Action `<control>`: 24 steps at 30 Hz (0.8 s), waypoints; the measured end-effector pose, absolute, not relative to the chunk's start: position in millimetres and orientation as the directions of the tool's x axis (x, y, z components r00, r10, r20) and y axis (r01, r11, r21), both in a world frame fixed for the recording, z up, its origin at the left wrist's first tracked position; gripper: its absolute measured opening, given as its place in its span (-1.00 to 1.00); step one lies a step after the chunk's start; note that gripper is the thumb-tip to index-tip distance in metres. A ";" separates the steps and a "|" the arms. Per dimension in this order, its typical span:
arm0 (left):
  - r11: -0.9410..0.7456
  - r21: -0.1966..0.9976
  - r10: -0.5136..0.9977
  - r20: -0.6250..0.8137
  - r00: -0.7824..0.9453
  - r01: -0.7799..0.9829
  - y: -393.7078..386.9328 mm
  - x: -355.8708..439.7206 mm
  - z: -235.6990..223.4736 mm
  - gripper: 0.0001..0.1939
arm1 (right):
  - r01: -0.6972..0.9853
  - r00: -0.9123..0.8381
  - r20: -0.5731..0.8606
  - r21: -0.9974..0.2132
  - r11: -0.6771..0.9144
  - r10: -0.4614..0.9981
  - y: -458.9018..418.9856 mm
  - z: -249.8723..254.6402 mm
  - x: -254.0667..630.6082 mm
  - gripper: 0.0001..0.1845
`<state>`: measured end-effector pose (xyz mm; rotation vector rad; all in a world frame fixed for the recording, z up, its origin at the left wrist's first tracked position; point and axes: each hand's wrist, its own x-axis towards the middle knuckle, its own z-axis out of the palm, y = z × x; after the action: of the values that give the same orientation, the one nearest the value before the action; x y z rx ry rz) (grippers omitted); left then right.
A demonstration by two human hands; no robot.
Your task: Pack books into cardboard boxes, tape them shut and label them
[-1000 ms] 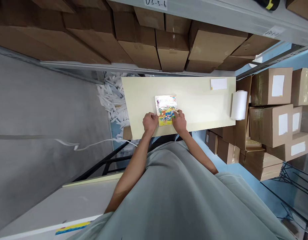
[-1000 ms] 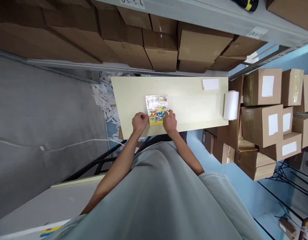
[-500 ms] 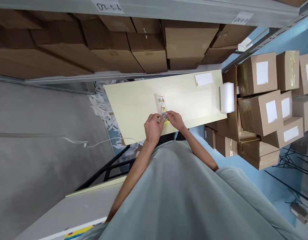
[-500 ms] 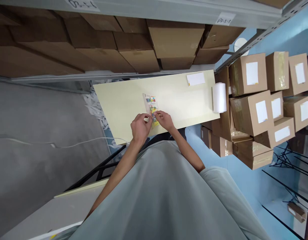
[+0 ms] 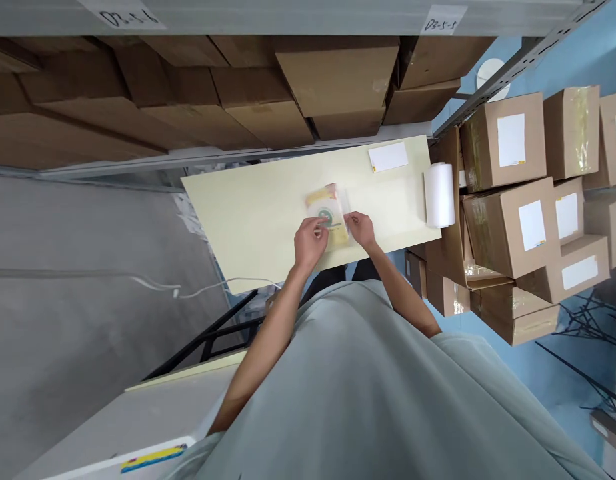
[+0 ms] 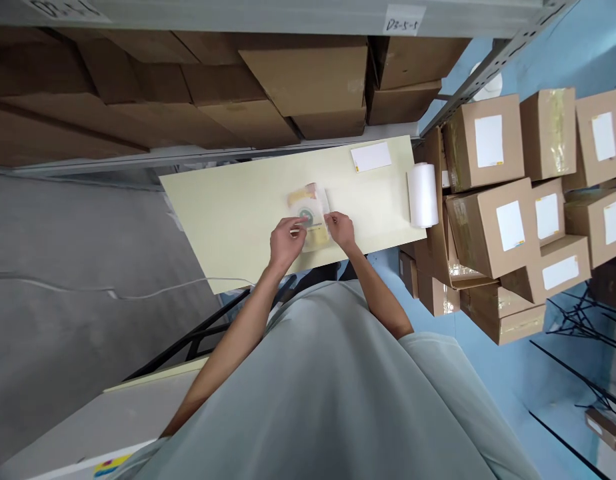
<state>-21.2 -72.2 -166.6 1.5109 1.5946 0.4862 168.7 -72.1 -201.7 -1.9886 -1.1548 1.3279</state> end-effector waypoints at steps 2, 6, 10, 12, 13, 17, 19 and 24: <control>0.147 0.704 0.945 -0.307 0.111 0.695 -62.2 -17.4 -176.5 -0.63 | 0.429 0.191 -0.548 -0.700 -0.572 0.814 -68.0 -208.3 176.8 -0.69; 0.074 0.581 0.902 -0.386 0.194 0.811 -54.8 -7.0 -196.0 -0.56 | 0.528 0.200 -0.605 -0.596 -0.605 0.771 -59.8 -214.4 185.2 -0.67; 0.046 0.484 0.862 -0.461 0.210 0.874 -60.6 1.7 -207.1 -0.46 | 0.684 0.183 -0.627 -0.472 -0.556 0.757 -57.6 -204.6 190.5 -0.66; 0.025 0.441 0.855 -0.474 0.209 0.897 -62.5 4.5 -209.8 -0.43 | 0.757 0.206 -0.566 -0.425 -0.497 0.798 -61.0 -196.2 190.7 -0.62; 0.018 0.427 0.855 -0.475 0.207 0.904 -62.7 5.6 -210.9 -0.42 | 0.785 0.193 -0.523 -0.425 -0.451 0.830 -63.8 -192.3 189.6 -0.58; 0.000 0.391 0.861 -0.469 0.199 0.920 -60.6 8.9 -214.7 -0.38 | 0.840 -0.018 -0.509 -0.474 -0.263 0.861 -77.9 -183.7 178.1 -0.52; -0.003 0.380 0.853 -0.482 0.202 0.925 -59.4 10.2 -215.9 -0.38 | 0.873 -0.063 -0.562 -0.432 -0.228 0.825 -83.8 -183.4 170.8 -0.49; 0.020 0.359 0.805 -0.559 0.198 0.933 -54.5 15.4 -202.0 -0.35 | 0.912 -0.093 -0.633 -0.364 -0.189 0.769 -84.0 -172.8 161.5 -0.39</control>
<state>15.4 -54.5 -202.0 1.8029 1.6277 -0.2426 161.5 -84.0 -172.8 -2.2292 -2.1051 1.2929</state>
